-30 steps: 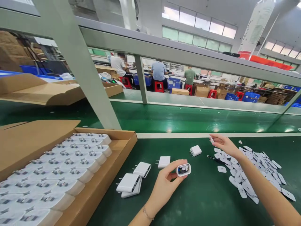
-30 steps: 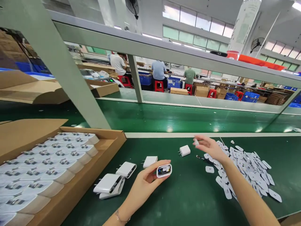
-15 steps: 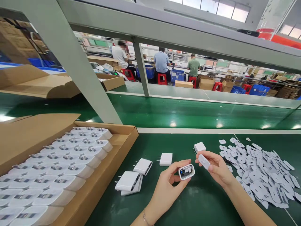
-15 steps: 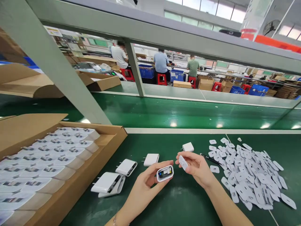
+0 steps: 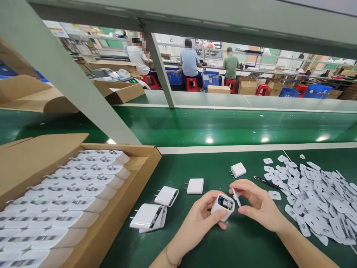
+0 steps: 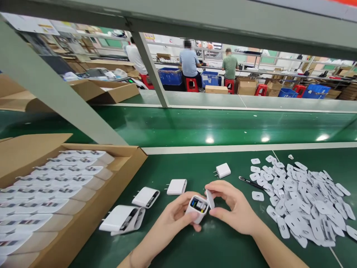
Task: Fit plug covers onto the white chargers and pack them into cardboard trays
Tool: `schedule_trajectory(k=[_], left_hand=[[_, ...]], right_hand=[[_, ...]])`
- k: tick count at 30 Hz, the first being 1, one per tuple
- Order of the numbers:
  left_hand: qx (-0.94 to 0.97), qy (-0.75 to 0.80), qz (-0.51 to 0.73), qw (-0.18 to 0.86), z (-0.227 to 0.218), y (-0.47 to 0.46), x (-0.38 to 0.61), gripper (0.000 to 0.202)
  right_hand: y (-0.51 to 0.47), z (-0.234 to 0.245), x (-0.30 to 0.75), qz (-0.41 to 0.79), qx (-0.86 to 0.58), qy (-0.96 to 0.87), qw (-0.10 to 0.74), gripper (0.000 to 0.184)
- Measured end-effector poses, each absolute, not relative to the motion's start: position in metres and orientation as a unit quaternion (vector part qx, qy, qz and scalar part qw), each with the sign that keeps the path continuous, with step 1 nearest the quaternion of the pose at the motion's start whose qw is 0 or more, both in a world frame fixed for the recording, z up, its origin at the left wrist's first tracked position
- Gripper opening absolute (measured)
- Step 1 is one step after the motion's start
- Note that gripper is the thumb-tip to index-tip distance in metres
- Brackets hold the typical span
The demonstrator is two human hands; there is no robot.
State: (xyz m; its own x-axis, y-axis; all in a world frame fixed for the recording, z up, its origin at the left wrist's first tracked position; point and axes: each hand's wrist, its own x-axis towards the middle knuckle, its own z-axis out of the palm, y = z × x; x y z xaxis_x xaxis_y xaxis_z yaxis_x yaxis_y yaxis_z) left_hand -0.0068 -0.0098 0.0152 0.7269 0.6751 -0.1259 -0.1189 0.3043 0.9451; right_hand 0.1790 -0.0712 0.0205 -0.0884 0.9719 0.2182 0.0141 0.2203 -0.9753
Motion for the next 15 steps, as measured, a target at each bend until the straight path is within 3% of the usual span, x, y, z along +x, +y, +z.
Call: schedule_trajectory(k=[7,15], left_hand=[[0.495,0.194,0.168,0.830,0.0149,-0.0094,-0.0082,0.039],[0.492,0.205,0.144,0.834,0.0216,-0.0101,-0.0114,0.040]], right_hand=[[-0.0750,0.0318,0.1817,0.459,-0.417,-0.649,0.441,0.050],[-0.0738,0.0322,0.1785,0.474,-0.398,-0.650,0.441,0.050]])
